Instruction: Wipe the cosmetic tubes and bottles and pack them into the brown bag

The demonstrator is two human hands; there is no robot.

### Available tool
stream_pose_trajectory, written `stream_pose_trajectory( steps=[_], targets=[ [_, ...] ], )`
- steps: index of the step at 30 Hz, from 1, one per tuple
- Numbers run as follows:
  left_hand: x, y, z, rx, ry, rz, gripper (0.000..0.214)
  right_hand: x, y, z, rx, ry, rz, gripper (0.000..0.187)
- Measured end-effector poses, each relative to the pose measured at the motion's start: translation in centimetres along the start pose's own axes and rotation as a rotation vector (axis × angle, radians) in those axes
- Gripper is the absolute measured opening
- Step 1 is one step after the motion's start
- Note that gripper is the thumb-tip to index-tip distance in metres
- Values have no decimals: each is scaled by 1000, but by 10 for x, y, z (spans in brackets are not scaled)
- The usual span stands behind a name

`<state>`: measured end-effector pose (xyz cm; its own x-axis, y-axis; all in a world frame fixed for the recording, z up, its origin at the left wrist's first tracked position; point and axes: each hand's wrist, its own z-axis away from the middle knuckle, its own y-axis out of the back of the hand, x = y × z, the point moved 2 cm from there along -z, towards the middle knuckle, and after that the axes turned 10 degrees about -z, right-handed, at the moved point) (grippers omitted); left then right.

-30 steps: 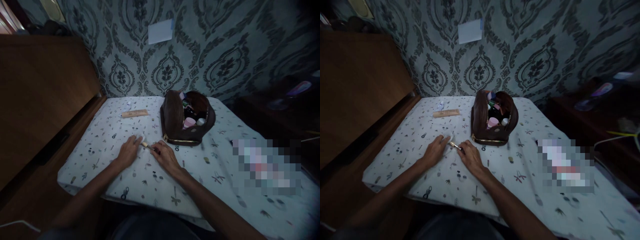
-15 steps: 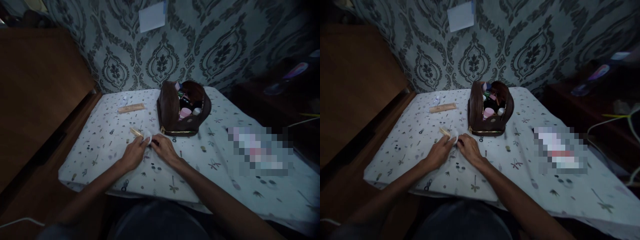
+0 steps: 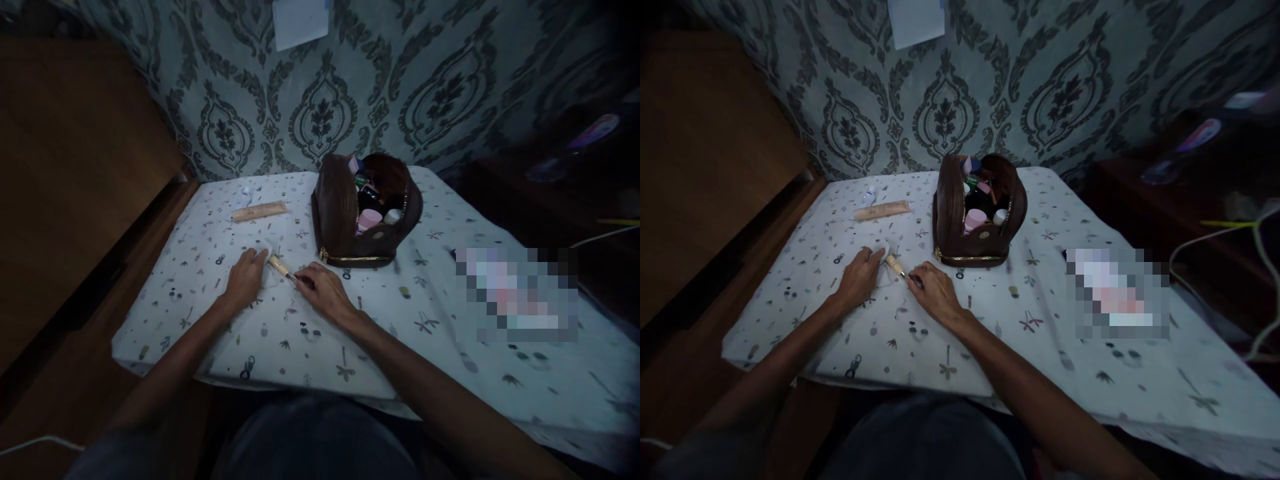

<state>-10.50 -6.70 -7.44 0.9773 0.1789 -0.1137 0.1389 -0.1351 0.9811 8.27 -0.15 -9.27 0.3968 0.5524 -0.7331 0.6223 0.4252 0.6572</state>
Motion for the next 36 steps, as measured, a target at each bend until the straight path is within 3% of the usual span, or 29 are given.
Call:
stream_pose_trajectory(
  steps=[8, 14, 18, 20, 22, 26, 30, 33, 36],
  targets=[
    [45, 9, 30, -55, -210, 115, 46, -3, 3, 2, 44, -36, -192, 21],
    [27, 18, 28, -21, -306, 253, 40, -8, 9, 4, 30, 0, -278, 24],
    [10, 23, 33, -11, -371, 324, 39, -5, 12, -10, 70, 69, -100, 30],
    [1, 24, 35, -18, -380, 334, 39, -7, 12, -21, 30, 160, 36, 39],
    [-9, 25, 37, -35, -374, 343, 37, -11, 9, -30, -66, 244, 147, 41],
    [-31, 24, 41, -49, -279, 400, 35, -18, 1, -35, -245, 294, 234, 26],
    [-48, 22, 47, -3, -138, 431, 33, -18, -5, -26, -220, 242, 195, 20],
    [-45, 20, 52, 85, -59, 372, 37, -17, -9, -18, -180, 189, 176, 18],
    [-20, 17, 56, 162, -47, 299, 47, -17, -13, -11, -159, 177, 150, 19]
  ],
)
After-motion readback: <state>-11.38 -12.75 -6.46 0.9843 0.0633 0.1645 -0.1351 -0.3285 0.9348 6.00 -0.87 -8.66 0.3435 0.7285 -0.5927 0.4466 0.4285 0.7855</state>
